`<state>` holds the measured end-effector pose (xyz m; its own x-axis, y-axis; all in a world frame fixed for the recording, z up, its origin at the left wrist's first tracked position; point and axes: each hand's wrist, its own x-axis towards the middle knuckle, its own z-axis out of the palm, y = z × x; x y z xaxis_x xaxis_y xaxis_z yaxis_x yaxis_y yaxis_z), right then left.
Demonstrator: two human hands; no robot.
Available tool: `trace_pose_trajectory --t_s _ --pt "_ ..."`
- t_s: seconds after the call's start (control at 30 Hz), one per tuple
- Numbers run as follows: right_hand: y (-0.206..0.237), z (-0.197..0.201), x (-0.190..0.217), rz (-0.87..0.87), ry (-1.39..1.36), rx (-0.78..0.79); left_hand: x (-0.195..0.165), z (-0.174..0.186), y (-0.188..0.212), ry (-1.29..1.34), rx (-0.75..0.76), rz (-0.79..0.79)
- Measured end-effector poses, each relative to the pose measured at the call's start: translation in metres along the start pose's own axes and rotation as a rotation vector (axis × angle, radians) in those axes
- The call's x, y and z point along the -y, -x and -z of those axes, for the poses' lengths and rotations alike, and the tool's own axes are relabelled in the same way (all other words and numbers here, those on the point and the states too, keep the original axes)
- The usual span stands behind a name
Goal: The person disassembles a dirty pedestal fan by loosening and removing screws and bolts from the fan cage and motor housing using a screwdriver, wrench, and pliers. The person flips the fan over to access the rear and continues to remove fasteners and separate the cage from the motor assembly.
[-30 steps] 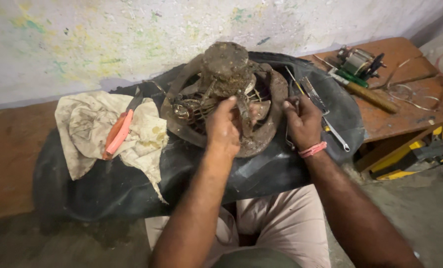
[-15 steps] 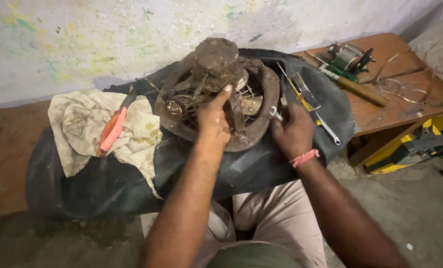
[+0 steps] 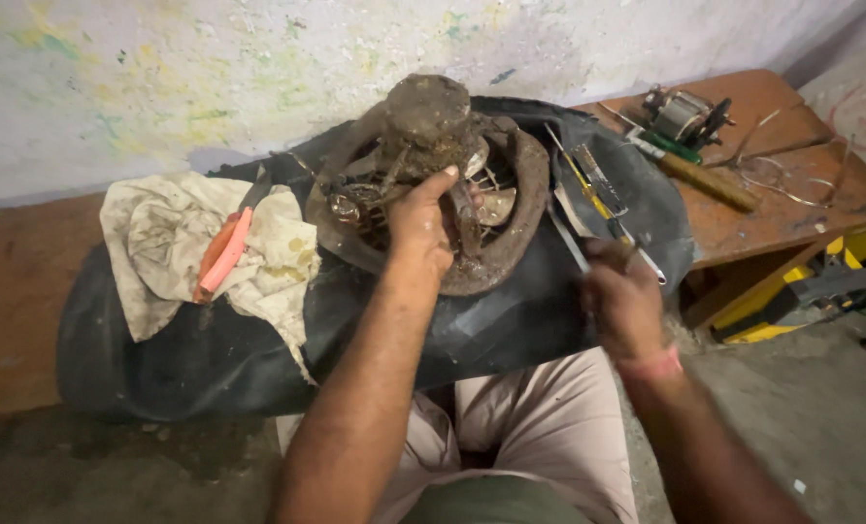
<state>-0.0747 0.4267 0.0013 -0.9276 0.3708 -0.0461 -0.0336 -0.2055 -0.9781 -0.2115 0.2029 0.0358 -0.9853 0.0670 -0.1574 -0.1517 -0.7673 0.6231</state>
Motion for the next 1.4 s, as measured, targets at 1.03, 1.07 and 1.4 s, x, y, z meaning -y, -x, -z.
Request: trace_pose_trajectory --t_s 1.03,1.07,1.4 --pt "-0.052 -0.026 0.021 0.227 0.442 0.608 0.003 0.054 0.001 -0.076 0.2 0.044" --pt "-0.053 -0.027 0.021 0.203 0.454 0.594 0.003 0.055 0.001 -0.067 0.194 0.047" --pt "-0.053 -0.036 0.007 0.584 0.641 0.482 0.001 0.035 0.02 -0.336 0.104 0.045"
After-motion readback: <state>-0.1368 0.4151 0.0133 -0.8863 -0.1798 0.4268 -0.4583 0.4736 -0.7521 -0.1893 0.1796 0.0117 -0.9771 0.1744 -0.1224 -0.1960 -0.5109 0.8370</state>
